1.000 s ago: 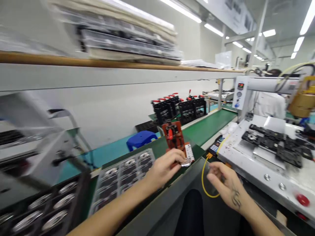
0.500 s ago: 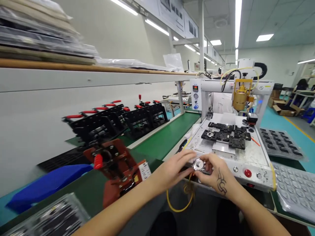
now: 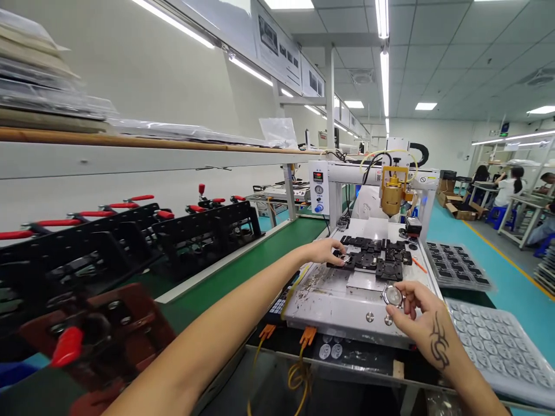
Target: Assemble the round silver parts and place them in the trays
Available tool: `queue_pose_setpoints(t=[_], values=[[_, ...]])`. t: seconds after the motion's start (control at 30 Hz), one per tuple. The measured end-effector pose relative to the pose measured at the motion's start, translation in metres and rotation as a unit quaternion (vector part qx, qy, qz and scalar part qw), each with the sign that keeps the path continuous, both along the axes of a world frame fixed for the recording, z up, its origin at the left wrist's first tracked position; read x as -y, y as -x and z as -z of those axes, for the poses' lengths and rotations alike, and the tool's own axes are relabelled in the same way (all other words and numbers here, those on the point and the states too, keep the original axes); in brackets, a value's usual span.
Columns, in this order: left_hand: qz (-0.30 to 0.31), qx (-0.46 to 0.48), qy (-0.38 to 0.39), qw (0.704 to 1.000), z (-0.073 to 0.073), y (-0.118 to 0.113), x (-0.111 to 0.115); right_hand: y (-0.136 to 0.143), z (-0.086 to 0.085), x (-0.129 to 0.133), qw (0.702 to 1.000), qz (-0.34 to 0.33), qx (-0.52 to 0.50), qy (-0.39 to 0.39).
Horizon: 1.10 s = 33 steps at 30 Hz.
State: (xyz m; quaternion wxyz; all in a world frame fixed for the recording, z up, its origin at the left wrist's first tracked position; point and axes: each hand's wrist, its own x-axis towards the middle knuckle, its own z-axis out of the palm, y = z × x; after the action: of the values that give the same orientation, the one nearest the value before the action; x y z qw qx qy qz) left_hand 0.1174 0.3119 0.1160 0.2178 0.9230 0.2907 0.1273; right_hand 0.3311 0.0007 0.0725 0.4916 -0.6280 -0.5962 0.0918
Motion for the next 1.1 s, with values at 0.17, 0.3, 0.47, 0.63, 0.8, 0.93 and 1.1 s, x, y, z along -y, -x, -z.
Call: queue_pose_setpoints(t=[0.17,0.3,0.47,0.63,0.8,0.93,1.1], values=[[-0.020,0.035,-0.003,0.999,-0.010,-0.002,0.005,0.003,-0.017,-0.058,0.999,-0.017,0.049,-0.004],[-0.038,0.140,-0.017,0.989,-0.022,0.016,0.029,0.014,-0.027,-0.131,0.988,-0.061,0.137,0.044],[-0.036,0.238,-0.001,0.971,-0.030,0.056,0.075,0.026,-0.031,-0.203,0.968,-0.114,0.189,0.123],[-0.080,0.272,0.003,0.959,-0.022,0.107,0.117,0.031,-0.030,-0.227,0.948,-0.137,0.225,0.176],[-0.121,0.269,0.002,0.955,-0.009,0.146,0.148,0.033,-0.026,-0.228,0.940,-0.142,0.259,0.172],[-0.108,0.312,0.035,0.943,-0.006,0.142,0.167,0.041,-0.027,-0.227,0.948,-0.116,0.265,0.135],[-0.132,0.327,0.051,0.934,0.019,0.131,0.189,0.017,-0.024,-0.169,0.968,-0.029,0.244,0.049]])
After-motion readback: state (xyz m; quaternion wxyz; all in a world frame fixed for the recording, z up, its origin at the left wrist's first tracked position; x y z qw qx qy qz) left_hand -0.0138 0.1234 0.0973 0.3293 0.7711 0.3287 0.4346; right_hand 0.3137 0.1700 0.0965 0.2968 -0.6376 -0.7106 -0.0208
